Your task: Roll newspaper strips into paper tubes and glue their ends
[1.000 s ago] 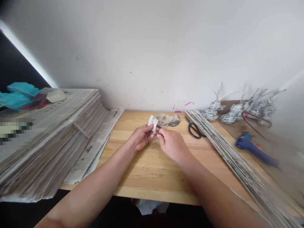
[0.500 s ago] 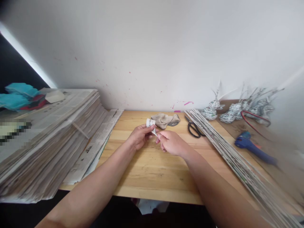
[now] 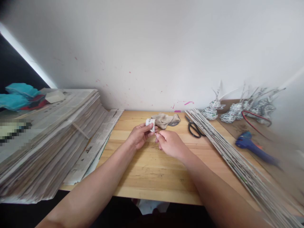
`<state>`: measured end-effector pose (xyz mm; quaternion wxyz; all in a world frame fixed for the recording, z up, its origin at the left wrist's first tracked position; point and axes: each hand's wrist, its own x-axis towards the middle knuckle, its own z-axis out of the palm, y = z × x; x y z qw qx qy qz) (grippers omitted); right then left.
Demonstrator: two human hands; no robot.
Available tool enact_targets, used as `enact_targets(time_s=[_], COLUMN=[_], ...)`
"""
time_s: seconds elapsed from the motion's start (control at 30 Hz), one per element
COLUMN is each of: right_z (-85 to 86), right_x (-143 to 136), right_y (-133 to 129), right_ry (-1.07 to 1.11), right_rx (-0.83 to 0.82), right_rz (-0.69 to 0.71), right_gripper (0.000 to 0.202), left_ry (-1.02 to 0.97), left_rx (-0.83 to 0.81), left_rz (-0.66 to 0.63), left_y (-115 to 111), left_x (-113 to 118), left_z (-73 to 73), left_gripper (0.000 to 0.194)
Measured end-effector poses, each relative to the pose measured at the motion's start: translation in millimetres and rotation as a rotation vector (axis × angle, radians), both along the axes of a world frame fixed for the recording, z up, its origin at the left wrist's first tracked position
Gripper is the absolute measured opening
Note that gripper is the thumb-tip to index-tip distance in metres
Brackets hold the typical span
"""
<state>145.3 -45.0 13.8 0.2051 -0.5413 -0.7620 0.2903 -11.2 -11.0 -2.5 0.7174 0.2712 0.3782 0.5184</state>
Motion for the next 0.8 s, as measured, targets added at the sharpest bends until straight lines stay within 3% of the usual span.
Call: enact_targets(time_s=[0.07,0.2,0.27,0.37,0.53,0.7,0.8], right_z=[-0.3,-2.2,-2.5,-1.9,-1.3,-1.8,-0.8], right_x=[0.5,-0.6,-1.3,-1.3,0.8,-0.4,-1.2], right_y=[0.6,0.0,-0.5,0.0,1.3,0.3,0.0], right_ry=[0.033,-0.13,-0.177,-0.171,-0.066,-0.134,-0.154], right_rx=[-0.081,0.266,0.34,0.274,0.003,0.255,0.292], right_rz=[-0.006,-0.053,-0.042,-0.01,0.05,-0.022,-0.019], right_gripper=[0.035,0.017,0.017,0.026,0.037,0.018,0.022], left_ry=[-0.015,-0.021,-0.027,-0.032,-0.02,-0.026,-0.041], left_rx=[-0.012,-0.032,-0.029,-0.029,-0.042,-0.059,-0.057], left_rz=[-0.004,0.017,0.011,0.001,-0.008,0.017,0.014], left_y=[0.2,1.8,2.2,1.6,-0.1,1.1,2.1], left_x=[0.0,-0.1,-0.4,-1.1,-1.4,-1.0,-1.6], left_z=[0.8,0.5,0.4,1.0,2.3,1.7,1.2], left_gripper=[0.005,0.004,0.005,0.007,0.005,0.005,0.005])
